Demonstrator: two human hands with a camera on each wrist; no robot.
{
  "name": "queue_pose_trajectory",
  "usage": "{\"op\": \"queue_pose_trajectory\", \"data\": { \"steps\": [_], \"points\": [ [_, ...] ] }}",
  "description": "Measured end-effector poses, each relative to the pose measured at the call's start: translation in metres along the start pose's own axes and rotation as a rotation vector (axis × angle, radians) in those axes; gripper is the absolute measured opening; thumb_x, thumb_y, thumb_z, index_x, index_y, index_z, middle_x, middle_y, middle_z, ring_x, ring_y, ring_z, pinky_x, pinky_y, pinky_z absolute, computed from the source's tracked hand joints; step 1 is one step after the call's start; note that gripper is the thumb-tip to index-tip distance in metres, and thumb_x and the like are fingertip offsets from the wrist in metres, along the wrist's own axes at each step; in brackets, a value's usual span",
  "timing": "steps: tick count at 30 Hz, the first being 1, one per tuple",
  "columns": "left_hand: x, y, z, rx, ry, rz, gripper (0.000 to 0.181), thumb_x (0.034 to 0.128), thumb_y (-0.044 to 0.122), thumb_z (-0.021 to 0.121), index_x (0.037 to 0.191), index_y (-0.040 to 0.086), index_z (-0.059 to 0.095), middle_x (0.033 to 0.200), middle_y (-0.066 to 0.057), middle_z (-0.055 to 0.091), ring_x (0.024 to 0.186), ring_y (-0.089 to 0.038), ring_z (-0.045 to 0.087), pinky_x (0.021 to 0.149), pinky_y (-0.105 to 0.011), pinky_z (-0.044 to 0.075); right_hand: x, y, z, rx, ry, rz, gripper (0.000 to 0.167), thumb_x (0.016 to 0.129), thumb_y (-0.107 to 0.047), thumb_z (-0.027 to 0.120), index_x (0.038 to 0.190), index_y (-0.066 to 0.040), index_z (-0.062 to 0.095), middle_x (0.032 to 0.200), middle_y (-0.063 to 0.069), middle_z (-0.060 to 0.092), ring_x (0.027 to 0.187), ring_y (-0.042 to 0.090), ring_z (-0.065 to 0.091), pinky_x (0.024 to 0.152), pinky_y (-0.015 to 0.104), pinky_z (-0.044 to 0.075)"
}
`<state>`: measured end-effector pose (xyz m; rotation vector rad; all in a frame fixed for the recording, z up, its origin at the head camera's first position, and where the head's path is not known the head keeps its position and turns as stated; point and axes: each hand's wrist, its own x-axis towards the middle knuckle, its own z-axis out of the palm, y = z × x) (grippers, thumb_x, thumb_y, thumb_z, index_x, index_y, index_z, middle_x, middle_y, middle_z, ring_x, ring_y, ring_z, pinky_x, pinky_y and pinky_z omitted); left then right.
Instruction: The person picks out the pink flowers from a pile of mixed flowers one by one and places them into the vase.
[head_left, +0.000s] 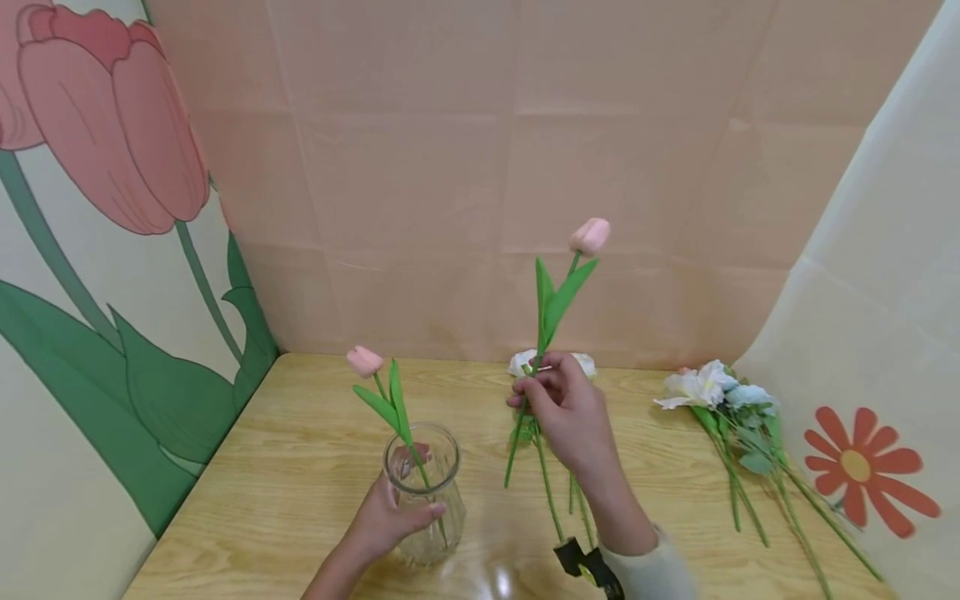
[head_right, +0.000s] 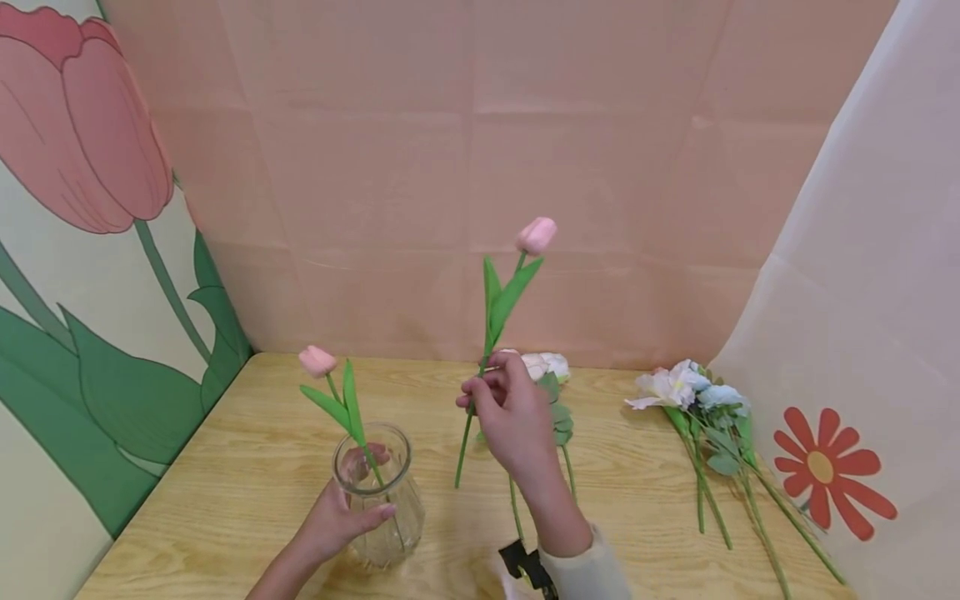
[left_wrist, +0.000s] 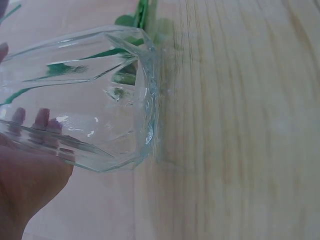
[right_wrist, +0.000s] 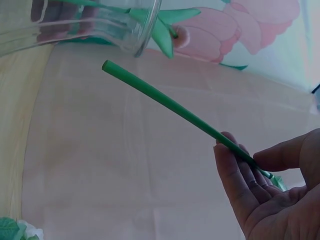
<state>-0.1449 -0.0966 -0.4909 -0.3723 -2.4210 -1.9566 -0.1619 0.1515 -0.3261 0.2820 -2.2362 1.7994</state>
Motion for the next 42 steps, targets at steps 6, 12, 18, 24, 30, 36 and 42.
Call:
{"op": "queue_pose_trajectory", "data": {
  "steps": [6,12,18,24,30,36,42],
  "points": [
    [0.0,-0.001,0.001,0.018,0.013,-0.015,0.081,0.0748,0.03,0.088,0.145,0.019,0.049,0.144,-0.008,0.054,0.14,-0.045,0.04,0.104,-0.082,0.025,0.0,-0.004,0.007,0.026,-0.007,-0.017,0.021,0.097,0.005,0.061,0.116,0.002,0.052,0.096,0.022,0.071,0.082,0.032,0.074,0.074,0.032,0.063],
    [0.0,-0.002,0.0,0.005,0.008,0.016,0.078,0.0764,0.026,0.087,0.144,0.018,0.049,0.145,-0.01,0.053,0.14,-0.045,0.04,0.106,-0.08,0.025,-0.002,-0.011,0.011,0.035,-0.019,-0.048,0.022,0.098,0.001,0.062,0.118,0.002,0.052,0.097,0.02,0.071,0.085,0.03,0.074,0.075,0.032,0.063],
    [-0.001,-0.002,0.0,0.003,0.015,0.028,0.077,0.0766,0.025,0.087,0.143,0.022,0.049,0.145,-0.009,0.054,0.14,-0.043,0.04,0.107,-0.079,0.026,-0.002,-0.018,0.015,0.104,-0.041,-0.103,0.022,0.098,0.003,0.061,0.118,0.003,0.051,0.097,0.021,0.069,0.084,0.026,0.074,0.076,0.034,0.063],
    [-0.001,-0.002,0.0,0.015,0.012,0.028,0.077,0.0765,0.024,0.087,0.143,0.023,0.049,0.144,-0.009,0.054,0.14,-0.045,0.04,0.106,-0.081,0.025,-0.002,-0.023,0.02,0.154,-0.051,-0.144,0.024,0.098,0.005,0.059,0.121,0.003,0.051,0.095,0.021,0.068,0.082,0.025,0.074,0.077,0.039,0.063],
    [0.0,-0.003,0.0,0.002,0.007,0.031,0.076,0.0764,0.025,0.087,0.143,0.022,0.05,0.145,-0.011,0.054,0.14,-0.046,0.04,0.105,-0.082,0.024,-0.002,-0.025,0.026,0.17,-0.044,-0.162,0.024,0.098,0.004,0.059,0.122,0.003,0.052,0.095,0.021,0.069,0.083,0.03,0.074,0.077,0.043,0.063],
    [0.002,-0.005,-0.001,-0.009,-0.004,0.017,0.075,0.0773,0.028,0.086,0.142,0.024,0.049,0.146,-0.01,0.052,0.14,-0.045,0.039,0.106,-0.082,0.023,-0.001,-0.025,0.033,0.188,-0.017,-0.18,0.024,0.099,0.003,0.06,0.121,0.003,0.052,0.095,0.021,0.069,0.082,0.026,0.074,0.077,0.042,0.063],
    [0.001,-0.004,-0.001,-0.024,-0.013,0.02,0.074,0.0782,0.027,0.085,0.143,0.023,0.049,0.147,-0.011,0.051,0.141,-0.045,0.038,0.106,-0.082,0.022,0.0,-0.023,0.038,0.223,0.007,-0.208,0.024,0.099,0.004,0.059,0.122,0.004,0.052,0.096,0.025,0.068,0.082,0.023,0.074,0.076,0.04,0.063]
  ]
}}
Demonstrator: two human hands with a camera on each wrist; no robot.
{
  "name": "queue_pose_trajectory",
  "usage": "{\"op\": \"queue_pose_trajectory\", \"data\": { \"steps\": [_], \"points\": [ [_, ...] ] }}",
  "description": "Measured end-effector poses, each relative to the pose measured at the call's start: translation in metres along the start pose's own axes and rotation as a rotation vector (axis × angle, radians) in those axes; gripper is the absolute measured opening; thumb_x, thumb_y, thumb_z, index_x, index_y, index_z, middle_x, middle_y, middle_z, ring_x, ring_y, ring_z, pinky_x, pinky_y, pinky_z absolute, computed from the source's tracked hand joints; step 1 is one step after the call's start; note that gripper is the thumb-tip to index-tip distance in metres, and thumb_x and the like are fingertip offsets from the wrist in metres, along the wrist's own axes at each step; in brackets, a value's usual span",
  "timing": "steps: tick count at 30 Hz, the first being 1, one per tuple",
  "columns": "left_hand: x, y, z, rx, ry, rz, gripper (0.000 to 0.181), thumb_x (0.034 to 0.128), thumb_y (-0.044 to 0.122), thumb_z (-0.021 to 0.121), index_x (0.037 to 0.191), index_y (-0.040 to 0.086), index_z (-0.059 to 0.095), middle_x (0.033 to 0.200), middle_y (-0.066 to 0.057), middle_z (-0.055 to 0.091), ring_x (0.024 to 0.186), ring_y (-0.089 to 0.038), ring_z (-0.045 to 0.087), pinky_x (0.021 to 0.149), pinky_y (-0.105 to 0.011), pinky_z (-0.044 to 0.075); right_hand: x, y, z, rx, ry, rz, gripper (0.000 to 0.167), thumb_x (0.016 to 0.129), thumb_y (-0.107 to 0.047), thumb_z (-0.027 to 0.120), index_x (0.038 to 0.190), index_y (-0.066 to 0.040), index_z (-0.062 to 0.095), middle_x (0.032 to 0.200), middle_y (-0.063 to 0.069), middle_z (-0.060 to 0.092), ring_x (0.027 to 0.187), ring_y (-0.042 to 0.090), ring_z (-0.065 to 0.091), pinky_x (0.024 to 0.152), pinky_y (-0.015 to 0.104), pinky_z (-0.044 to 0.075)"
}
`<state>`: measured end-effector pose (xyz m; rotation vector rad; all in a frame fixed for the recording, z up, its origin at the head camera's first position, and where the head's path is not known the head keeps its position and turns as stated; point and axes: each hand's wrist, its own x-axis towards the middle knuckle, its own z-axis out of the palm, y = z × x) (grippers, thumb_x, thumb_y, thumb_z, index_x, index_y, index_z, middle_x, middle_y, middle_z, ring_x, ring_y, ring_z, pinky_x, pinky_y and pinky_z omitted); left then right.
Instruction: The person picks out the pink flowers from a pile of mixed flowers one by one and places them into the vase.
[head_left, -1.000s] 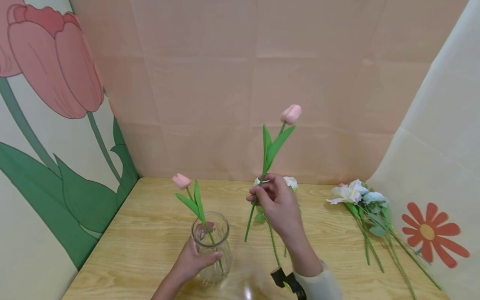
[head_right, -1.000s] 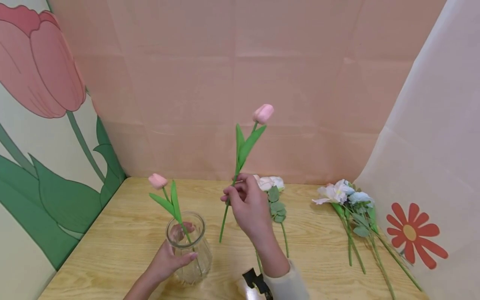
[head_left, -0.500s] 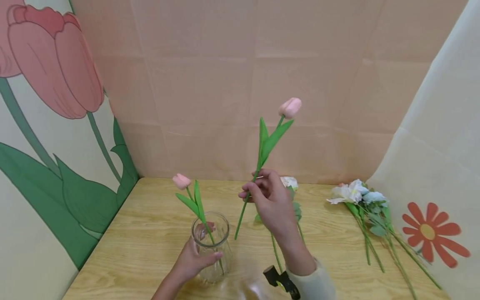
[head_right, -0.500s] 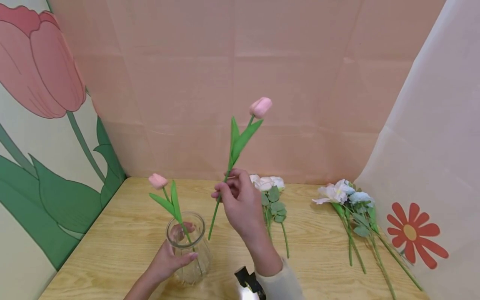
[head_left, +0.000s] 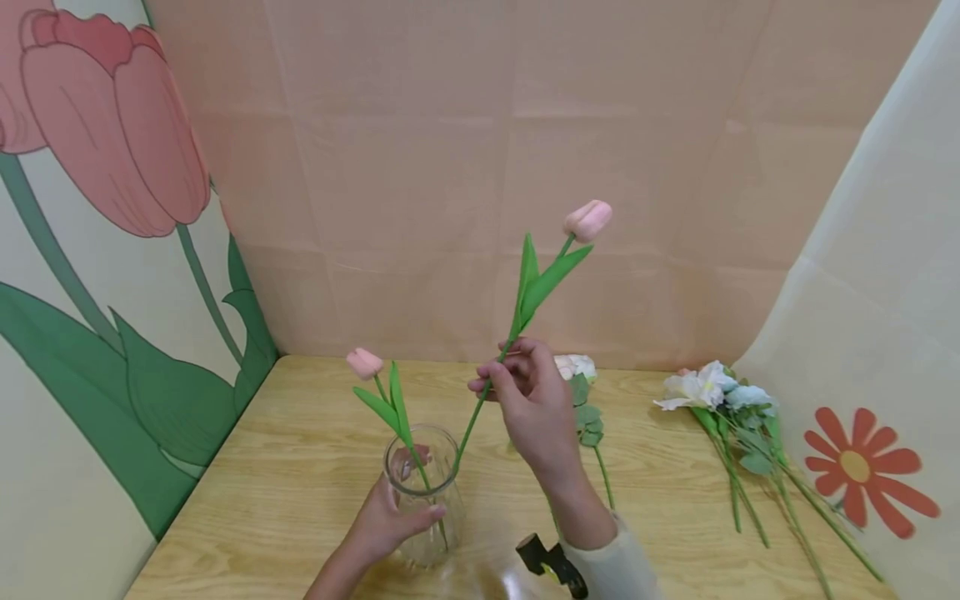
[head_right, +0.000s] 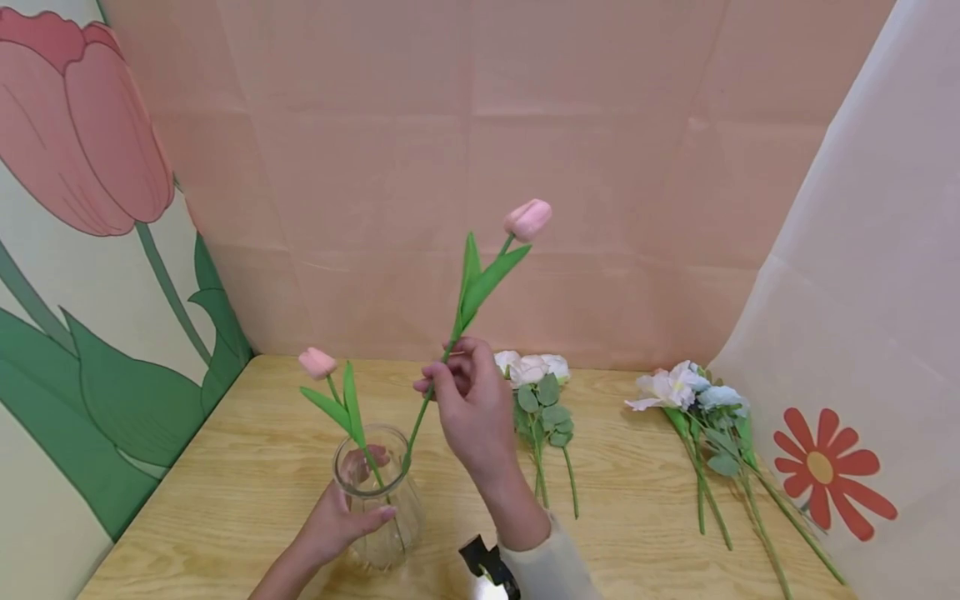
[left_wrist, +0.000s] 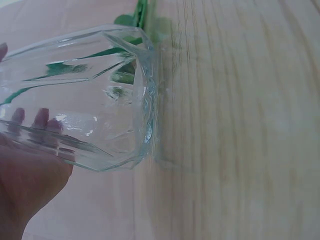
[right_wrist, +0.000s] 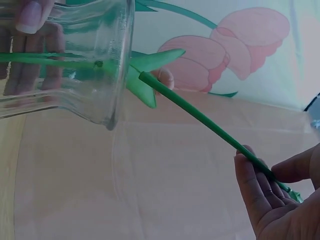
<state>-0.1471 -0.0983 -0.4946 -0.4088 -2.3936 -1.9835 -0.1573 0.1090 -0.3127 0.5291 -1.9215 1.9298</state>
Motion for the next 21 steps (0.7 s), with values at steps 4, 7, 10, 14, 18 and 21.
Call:
{"op": "queue_pose_trajectory", "data": {
  "steps": [4,7,10,14,18,21],
  "points": [
    [-0.001,0.002,0.0,0.003,0.0,-0.005,0.076,0.0783,0.027,0.085,0.144,0.021,0.048,0.147,-0.011,0.051,0.141,-0.044,0.038,0.107,-0.081,0.023,-0.001,0.004,0.002,-0.008,0.003,-0.021,0.024,0.099,0.003,0.058,0.122,0.002,0.052,0.096,0.023,0.068,0.082,0.023,0.074,0.076,0.04,0.063],
    [-0.002,0.002,0.0,0.003,0.0,-0.008,0.076,0.0787,0.027,0.085,0.145,0.02,0.047,0.147,-0.01,0.051,0.142,-0.044,0.037,0.107,-0.081,0.023,-0.001,0.008,0.005,-0.035,0.0,-0.043,0.023,0.1,0.001,0.059,0.121,0.001,0.052,0.094,0.017,0.07,0.082,0.024,0.074,0.075,0.038,0.063],
    [-0.002,0.002,0.0,0.016,0.005,-0.005,0.076,0.0786,0.027,0.085,0.144,0.02,0.048,0.146,-0.01,0.052,0.141,-0.045,0.038,0.107,-0.08,0.024,-0.002,0.013,0.007,-0.047,-0.012,-0.051,0.021,0.1,0.001,0.059,0.12,0.001,0.052,0.093,0.016,0.07,0.082,0.025,0.074,0.074,0.038,0.063],
    [-0.001,0.002,0.0,0.026,0.011,0.005,0.077,0.0781,0.027,0.086,0.145,0.02,0.048,0.145,-0.01,0.053,0.14,-0.045,0.039,0.106,-0.08,0.025,-0.002,0.017,0.009,-0.049,-0.03,-0.048,0.02,0.099,0.001,0.06,0.118,0.0,0.053,0.093,0.015,0.07,0.081,0.026,0.074,0.074,0.038,0.063],
    [-0.001,0.004,0.0,0.013,0.016,-0.002,0.077,0.0775,0.027,0.086,0.144,0.019,0.049,0.144,-0.008,0.054,0.14,-0.043,0.04,0.108,-0.079,0.024,-0.003,0.018,0.011,-0.07,-0.042,-0.045,0.02,0.099,0.0,0.061,0.117,-0.002,0.054,0.092,0.016,0.071,0.08,0.024,0.074,0.074,0.034,0.063],
    [-0.001,0.004,0.0,0.013,0.02,-0.001,0.077,0.0771,0.027,0.086,0.144,0.019,0.049,0.144,-0.008,0.054,0.14,-0.042,0.04,0.108,-0.079,0.025,-0.005,0.019,0.013,-0.081,-0.05,-0.049,0.019,0.098,0.0,0.062,0.116,-0.002,0.055,0.092,0.02,0.071,0.08,0.025,0.075,0.074,0.033,0.063]
  ]
}}
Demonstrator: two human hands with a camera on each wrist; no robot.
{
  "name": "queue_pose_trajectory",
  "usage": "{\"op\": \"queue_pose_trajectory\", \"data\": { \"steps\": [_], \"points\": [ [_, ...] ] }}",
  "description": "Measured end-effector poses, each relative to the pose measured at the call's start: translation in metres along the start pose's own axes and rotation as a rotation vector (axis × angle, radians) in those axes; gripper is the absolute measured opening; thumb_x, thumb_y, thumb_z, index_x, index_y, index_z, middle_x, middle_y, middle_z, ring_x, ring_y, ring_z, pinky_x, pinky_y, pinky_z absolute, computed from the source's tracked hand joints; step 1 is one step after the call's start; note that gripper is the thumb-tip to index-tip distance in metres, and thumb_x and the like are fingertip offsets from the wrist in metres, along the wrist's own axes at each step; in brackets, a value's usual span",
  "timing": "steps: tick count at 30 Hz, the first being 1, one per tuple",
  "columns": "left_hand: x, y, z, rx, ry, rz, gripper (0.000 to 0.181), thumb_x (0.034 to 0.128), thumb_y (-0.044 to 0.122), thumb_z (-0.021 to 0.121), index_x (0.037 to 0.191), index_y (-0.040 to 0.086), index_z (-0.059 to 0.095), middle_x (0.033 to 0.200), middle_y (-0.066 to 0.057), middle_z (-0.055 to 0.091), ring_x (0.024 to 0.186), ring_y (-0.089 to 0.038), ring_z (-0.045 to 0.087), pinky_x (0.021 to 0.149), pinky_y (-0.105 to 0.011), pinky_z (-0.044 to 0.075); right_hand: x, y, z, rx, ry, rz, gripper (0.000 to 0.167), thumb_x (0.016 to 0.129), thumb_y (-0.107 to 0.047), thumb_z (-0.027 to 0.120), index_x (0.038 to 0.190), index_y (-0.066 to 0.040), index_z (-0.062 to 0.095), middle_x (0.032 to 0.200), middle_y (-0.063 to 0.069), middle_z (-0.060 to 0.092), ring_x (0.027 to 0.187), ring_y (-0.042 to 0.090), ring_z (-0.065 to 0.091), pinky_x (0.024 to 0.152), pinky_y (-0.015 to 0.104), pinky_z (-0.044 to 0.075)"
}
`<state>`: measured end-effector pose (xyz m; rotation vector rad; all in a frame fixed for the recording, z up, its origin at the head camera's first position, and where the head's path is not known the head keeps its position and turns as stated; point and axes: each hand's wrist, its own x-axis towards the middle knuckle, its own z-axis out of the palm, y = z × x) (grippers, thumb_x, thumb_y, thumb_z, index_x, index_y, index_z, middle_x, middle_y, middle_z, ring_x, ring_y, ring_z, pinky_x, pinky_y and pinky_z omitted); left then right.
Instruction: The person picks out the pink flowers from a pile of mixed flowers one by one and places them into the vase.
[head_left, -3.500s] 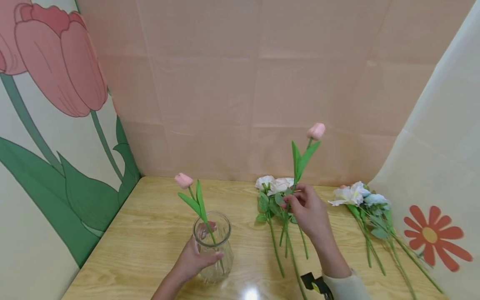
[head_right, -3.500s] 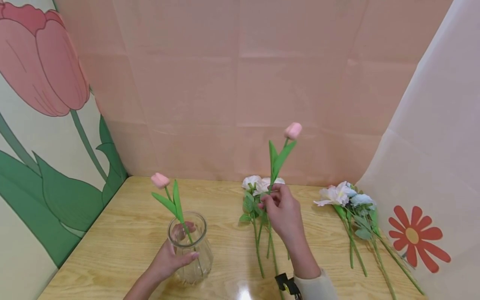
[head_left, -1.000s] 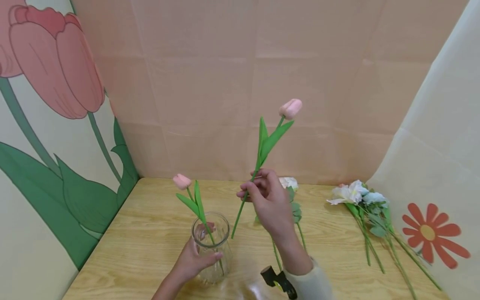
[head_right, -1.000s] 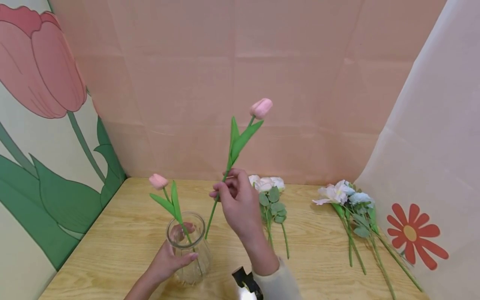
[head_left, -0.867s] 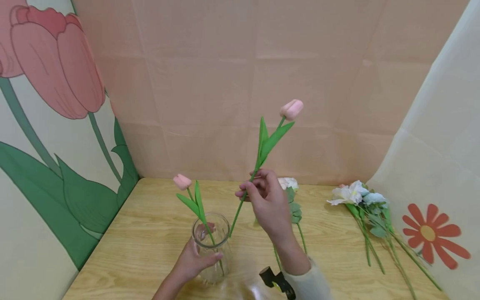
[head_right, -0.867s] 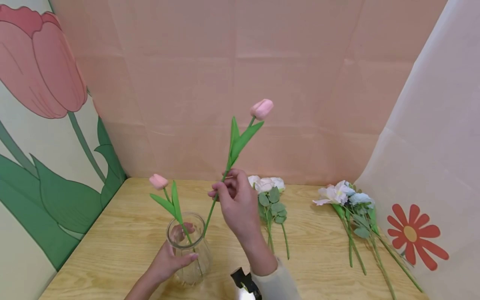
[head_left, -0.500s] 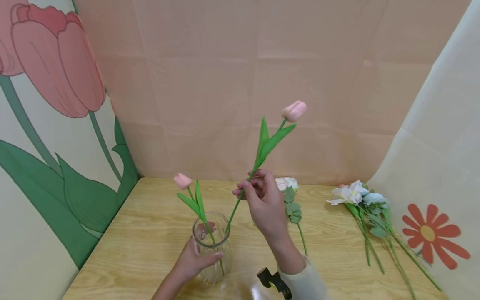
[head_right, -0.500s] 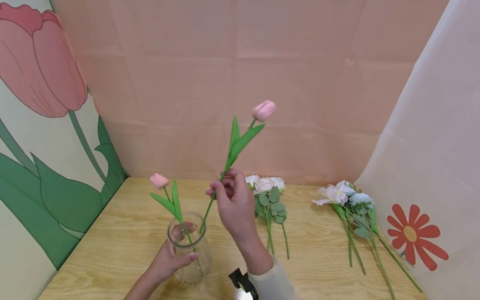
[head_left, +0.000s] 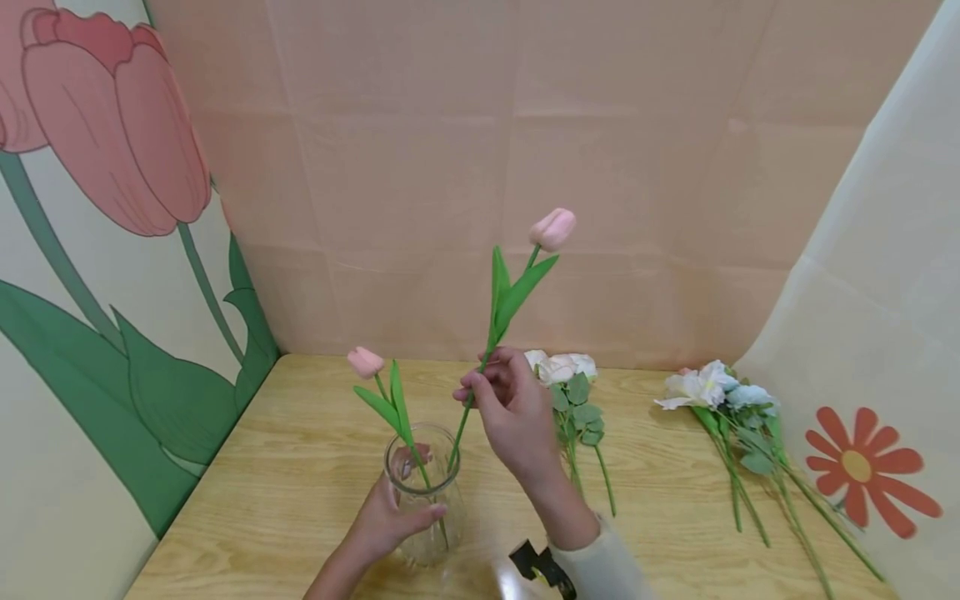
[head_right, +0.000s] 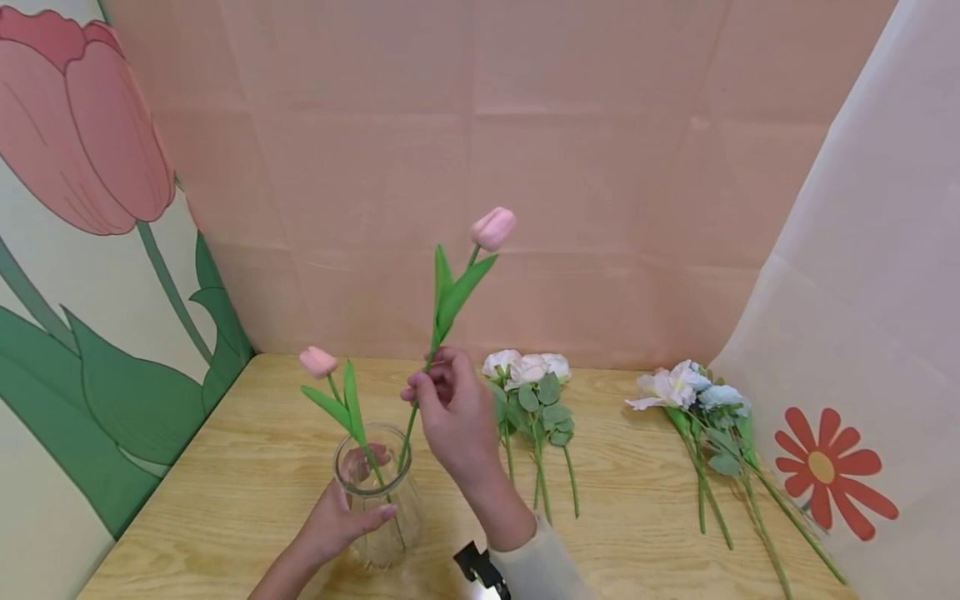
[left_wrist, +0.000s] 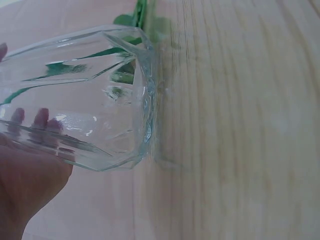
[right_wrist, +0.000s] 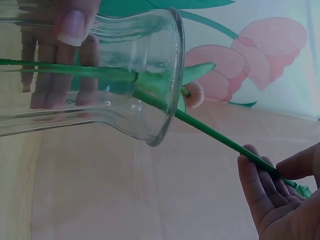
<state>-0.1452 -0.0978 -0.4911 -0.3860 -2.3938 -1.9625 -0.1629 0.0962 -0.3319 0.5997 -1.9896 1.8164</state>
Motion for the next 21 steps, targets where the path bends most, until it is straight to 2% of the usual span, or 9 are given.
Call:
{"op": "queue_pose_trajectory", "data": {
  "steps": [6,9,14,21],
  "points": [
    [0.0,-0.001,0.0,0.015,-0.003,0.027,0.078,0.0772,0.025,0.086,0.145,0.014,0.048,0.142,-0.01,0.056,0.138,-0.044,0.042,0.106,-0.079,0.027,-0.004,0.004,0.003,-0.016,-0.026,-0.011,0.018,0.099,-0.002,0.063,0.115,-0.004,0.056,0.091,0.016,0.072,0.08,0.028,0.074,0.074,0.033,0.063],
    [0.0,-0.002,0.0,0.017,0.0,0.021,0.078,0.0769,0.026,0.086,0.144,0.013,0.048,0.141,-0.009,0.056,0.138,-0.043,0.043,0.107,-0.078,0.027,-0.005,0.006,0.005,-0.019,-0.035,-0.016,0.018,0.099,-0.002,0.062,0.115,-0.004,0.056,0.09,0.016,0.072,0.079,0.03,0.074,0.074,0.034,0.063],
    [0.0,-0.002,0.001,0.005,-0.001,0.008,0.078,0.0771,0.027,0.086,0.144,0.014,0.049,0.141,-0.007,0.056,0.139,-0.042,0.042,0.107,-0.078,0.027,-0.006,0.007,0.008,-0.014,-0.05,-0.006,0.017,0.098,0.0,0.062,0.114,-0.004,0.056,0.09,0.02,0.071,0.078,0.024,0.074,0.075,0.034,0.063],
    [0.0,-0.001,0.0,-0.017,-0.007,0.0,0.077,0.0779,0.027,0.086,0.144,0.017,0.049,0.143,-0.006,0.055,0.14,-0.041,0.04,0.109,-0.077,0.026,-0.009,0.01,0.012,-0.086,-0.053,0.001,0.017,0.098,0.0,0.063,0.112,-0.005,0.056,0.088,0.009,0.073,0.077,0.023,0.075,0.073,0.034,0.062]
  ]
}}
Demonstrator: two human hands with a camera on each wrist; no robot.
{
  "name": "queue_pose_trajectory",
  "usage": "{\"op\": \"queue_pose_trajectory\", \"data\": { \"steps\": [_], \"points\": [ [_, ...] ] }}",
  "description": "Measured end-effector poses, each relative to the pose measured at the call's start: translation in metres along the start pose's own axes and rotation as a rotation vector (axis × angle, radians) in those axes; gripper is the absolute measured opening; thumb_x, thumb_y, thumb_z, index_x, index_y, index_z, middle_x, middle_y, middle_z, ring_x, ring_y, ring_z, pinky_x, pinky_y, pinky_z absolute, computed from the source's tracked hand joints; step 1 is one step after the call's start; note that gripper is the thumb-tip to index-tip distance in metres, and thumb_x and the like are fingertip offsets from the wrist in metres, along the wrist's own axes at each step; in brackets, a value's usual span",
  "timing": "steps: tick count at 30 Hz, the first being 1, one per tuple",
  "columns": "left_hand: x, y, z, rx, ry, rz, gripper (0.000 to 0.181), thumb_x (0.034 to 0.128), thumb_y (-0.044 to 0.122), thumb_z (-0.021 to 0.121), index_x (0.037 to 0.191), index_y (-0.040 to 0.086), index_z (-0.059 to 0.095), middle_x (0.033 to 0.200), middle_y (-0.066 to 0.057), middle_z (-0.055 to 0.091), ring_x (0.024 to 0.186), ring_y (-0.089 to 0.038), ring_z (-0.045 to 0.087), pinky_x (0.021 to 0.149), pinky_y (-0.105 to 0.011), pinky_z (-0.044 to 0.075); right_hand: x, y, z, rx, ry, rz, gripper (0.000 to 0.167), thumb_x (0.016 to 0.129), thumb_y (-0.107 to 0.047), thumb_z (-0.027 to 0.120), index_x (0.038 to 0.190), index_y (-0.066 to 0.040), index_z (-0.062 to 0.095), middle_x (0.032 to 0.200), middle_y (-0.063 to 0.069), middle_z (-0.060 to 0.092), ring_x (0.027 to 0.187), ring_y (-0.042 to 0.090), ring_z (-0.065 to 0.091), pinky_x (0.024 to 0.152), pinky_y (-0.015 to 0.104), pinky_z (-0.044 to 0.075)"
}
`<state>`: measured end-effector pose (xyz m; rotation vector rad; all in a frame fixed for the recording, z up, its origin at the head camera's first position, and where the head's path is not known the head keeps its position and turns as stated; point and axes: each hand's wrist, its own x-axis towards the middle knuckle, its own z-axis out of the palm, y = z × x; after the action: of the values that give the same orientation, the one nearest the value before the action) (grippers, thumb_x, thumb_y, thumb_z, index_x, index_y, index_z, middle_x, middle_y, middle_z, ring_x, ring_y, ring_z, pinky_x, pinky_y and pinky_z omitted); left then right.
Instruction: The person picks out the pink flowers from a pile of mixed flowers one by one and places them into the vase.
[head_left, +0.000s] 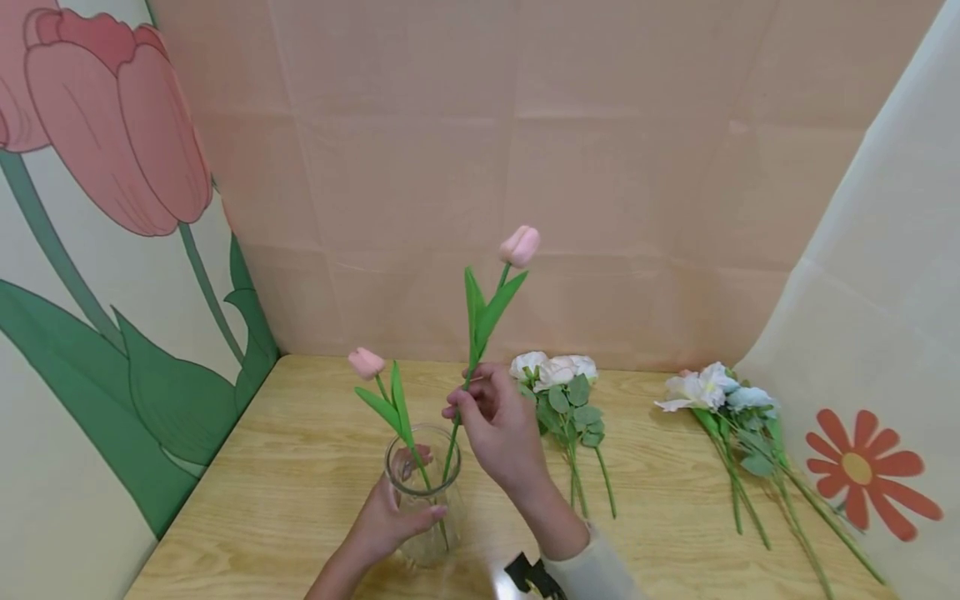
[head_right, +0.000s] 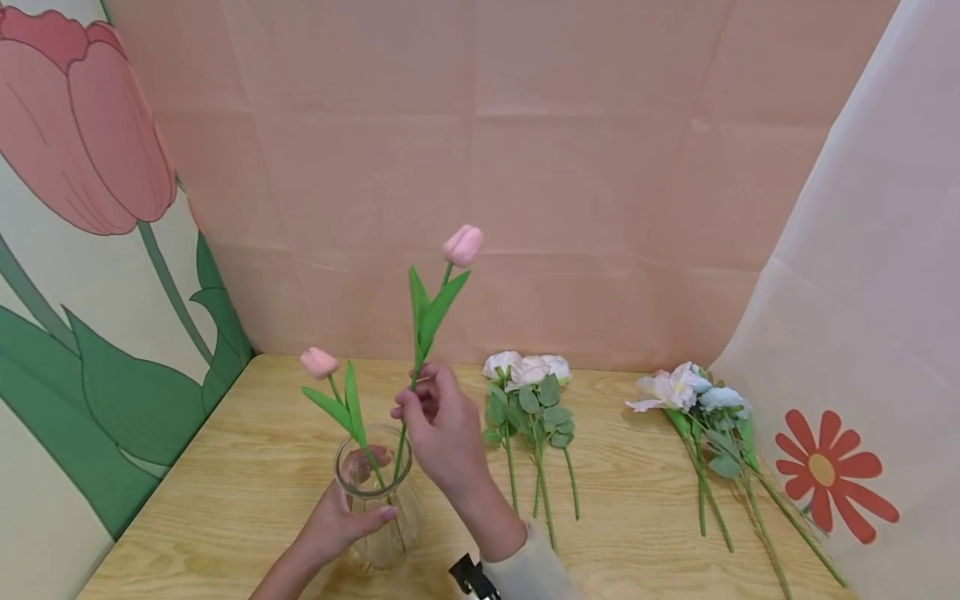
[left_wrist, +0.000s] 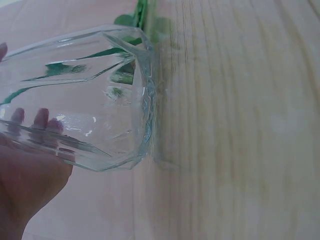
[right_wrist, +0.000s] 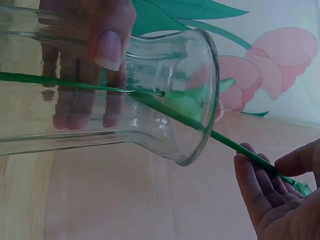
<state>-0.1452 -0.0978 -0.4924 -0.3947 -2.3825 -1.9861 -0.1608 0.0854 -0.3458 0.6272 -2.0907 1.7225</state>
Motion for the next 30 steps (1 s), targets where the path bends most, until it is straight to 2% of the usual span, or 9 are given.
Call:
{"op": "queue_pose_trajectory", "data": {
  "steps": [6,12,16,23,30],
  "points": [
    [0.0,-0.001,0.0,0.019,0.002,0.023,0.077,0.0782,0.024,0.086,0.145,0.02,0.048,0.144,-0.007,0.055,0.14,-0.042,0.041,0.108,-0.076,0.029,-0.002,0.002,0.002,-0.024,-0.003,0.042,0.016,0.098,-0.001,0.063,0.113,-0.006,0.058,0.089,0.006,0.074,0.078,0.023,0.075,0.073,0.028,0.061],
    [0.0,-0.001,0.001,0.019,0.002,0.029,0.078,0.078,0.024,0.086,0.146,0.019,0.047,0.144,-0.007,0.055,0.139,-0.042,0.041,0.107,-0.077,0.029,-0.005,0.003,0.004,-0.053,-0.01,0.046,0.016,0.098,-0.003,0.063,0.114,-0.005,0.058,0.089,0.004,0.074,0.078,0.021,0.074,0.073,0.026,0.06],
    [-0.001,0.001,0.0,0.011,-0.001,0.021,0.078,0.0776,0.025,0.086,0.145,0.02,0.047,0.144,-0.006,0.054,0.14,-0.041,0.041,0.109,-0.076,0.028,-0.005,0.004,0.005,-0.043,-0.015,0.048,0.017,0.098,-0.002,0.063,0.113,-0.005,0.058,0.089,0.005,0.074,0.078,0.028,0.075,0.072,0.026,0.061],
    [-0.001,0.001,0.002,0.019,0.025,0.02,0.079,0.0762,0.022,0.087,0.146,0.02,0.048,0.141,-0.007,0.056,0.139,-0.041,0.042,0.109,-0.076,0.027,-0.009,0.006,0.007,-0.047,-0.029,0.067,0.015,0.099,-0.001,0.061,0.113,-0.005,0.059,0.089,0.007,0.074,0.077,0.02,0.074,0.071,0.028,0.061],
    [-0.002,0.001,0.001,0.025,0.029,0.028,0.08,0.0759,0.022,0.087,0.146,0.02,0.049,0.141,-0.006,0.056,0.139,-0.04,0.043,0.109,-0.075,0.027,-0.011,0.01,0.009,-0.052,-0.037,0.075,0.016,0.098,0.0,0.061,0.112,-0.007,0.06,0.088,0.007,0.074,0.077,0.023,0.074,0.07,0.028,0.061]
  ]
}}
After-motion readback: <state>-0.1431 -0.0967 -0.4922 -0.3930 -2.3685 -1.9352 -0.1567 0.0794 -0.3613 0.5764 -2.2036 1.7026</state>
